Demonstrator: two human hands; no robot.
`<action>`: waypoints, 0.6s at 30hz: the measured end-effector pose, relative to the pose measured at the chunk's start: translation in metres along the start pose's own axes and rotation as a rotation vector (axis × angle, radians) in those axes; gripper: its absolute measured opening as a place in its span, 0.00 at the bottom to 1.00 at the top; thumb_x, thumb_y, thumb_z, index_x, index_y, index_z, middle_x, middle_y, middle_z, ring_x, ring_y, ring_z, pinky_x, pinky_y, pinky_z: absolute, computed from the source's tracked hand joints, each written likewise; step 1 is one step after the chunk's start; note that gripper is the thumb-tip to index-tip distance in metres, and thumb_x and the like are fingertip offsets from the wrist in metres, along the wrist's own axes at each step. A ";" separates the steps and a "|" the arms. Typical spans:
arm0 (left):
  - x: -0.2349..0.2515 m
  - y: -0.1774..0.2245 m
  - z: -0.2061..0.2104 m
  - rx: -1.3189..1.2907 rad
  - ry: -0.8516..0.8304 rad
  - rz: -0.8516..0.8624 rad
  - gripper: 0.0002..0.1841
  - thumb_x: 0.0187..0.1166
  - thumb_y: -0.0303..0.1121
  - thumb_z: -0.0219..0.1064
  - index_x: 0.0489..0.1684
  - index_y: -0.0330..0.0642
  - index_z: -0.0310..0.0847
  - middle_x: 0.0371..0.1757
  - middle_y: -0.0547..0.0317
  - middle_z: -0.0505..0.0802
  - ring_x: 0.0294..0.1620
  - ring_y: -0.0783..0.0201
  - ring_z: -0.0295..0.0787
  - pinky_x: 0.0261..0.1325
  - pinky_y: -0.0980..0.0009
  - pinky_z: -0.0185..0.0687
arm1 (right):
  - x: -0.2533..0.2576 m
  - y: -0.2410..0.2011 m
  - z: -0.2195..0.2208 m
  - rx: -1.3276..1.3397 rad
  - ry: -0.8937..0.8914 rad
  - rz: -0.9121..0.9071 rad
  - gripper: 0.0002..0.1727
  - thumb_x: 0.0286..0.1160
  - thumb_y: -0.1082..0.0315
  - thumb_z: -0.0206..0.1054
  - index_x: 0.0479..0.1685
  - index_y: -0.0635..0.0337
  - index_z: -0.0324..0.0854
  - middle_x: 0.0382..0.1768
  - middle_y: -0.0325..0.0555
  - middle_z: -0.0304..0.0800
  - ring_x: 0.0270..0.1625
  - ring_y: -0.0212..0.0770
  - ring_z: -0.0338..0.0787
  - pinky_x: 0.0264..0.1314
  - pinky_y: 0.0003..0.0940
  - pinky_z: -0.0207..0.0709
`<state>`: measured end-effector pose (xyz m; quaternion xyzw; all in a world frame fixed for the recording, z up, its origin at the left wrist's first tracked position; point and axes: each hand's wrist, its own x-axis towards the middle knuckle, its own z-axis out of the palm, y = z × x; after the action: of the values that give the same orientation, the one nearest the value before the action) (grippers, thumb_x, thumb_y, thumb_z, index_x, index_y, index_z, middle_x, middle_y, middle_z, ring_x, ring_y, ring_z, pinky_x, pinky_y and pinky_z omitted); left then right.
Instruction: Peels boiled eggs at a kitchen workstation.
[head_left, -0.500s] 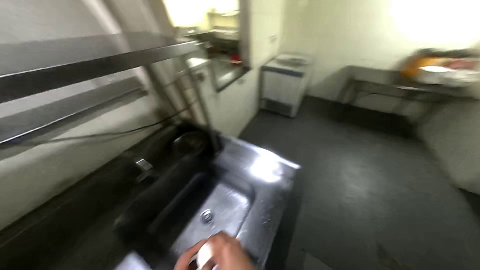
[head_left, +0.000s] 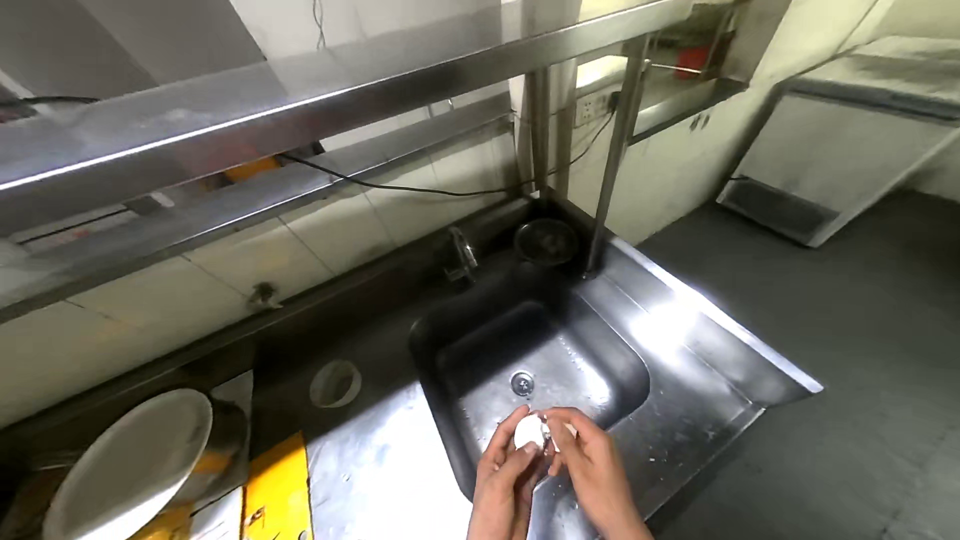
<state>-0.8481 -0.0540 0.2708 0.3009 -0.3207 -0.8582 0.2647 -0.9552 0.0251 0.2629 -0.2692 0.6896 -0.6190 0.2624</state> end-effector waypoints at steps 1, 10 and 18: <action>0.000 0.000 0.001 -0.011 0.014 0.012 0.23 0.83 0.20 0.53 0.78 0.31 0.70 0.60 0.44 0.90 0.53 0.58 0.92 0.59 0.63 0.90 | -0.001 -0.001 0.001 -0.073 -0.026 -0.009 0.19 0.81 0.59 0.66 0.59 0.65 0.86 0.48 0.49 0.91 0.34 0.33 0.91 0.35 0.30 0.89; -0.002 0.004 0.014 0.089 0.165 0.109 0.19 0.82 0.20 0.58 0.72 0.29 0.70 0.52 0.45 0.92 0.48 0.59 0.94 0.55 0.64 0.92 | 0.008 0.014 0.013 -0.174 0.043 -0.327 0.14 0.80 0.65 0.65 0.53 0.63 0.91 0.42 0.47 0.91 0.33 0.28 0.88 0.33 0.21 0.83; 0.000 0.005 0.009 0.088 0.215 0.059 0.18 0.82 0.22 0.56 0.70 0.30 0.71 0.51 0.45 0.91 0.45 0.59 0.93 0.50 0.65 0.92 | 0.011 0.015 0.023 -0.307 0.121 -0.438 0.13 0.79 0.66 0.63 0.45 0.64 0.91 0.38 0.47 0.93 0.39 0.31 0.92 0.43 0.21 0.86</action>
<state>-0.8524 -0.0535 0.2798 0.3930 -0.3363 -0.7980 0.3092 -0.9483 0.0024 0.2451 -0.4110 0.7150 -0.5643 0.0366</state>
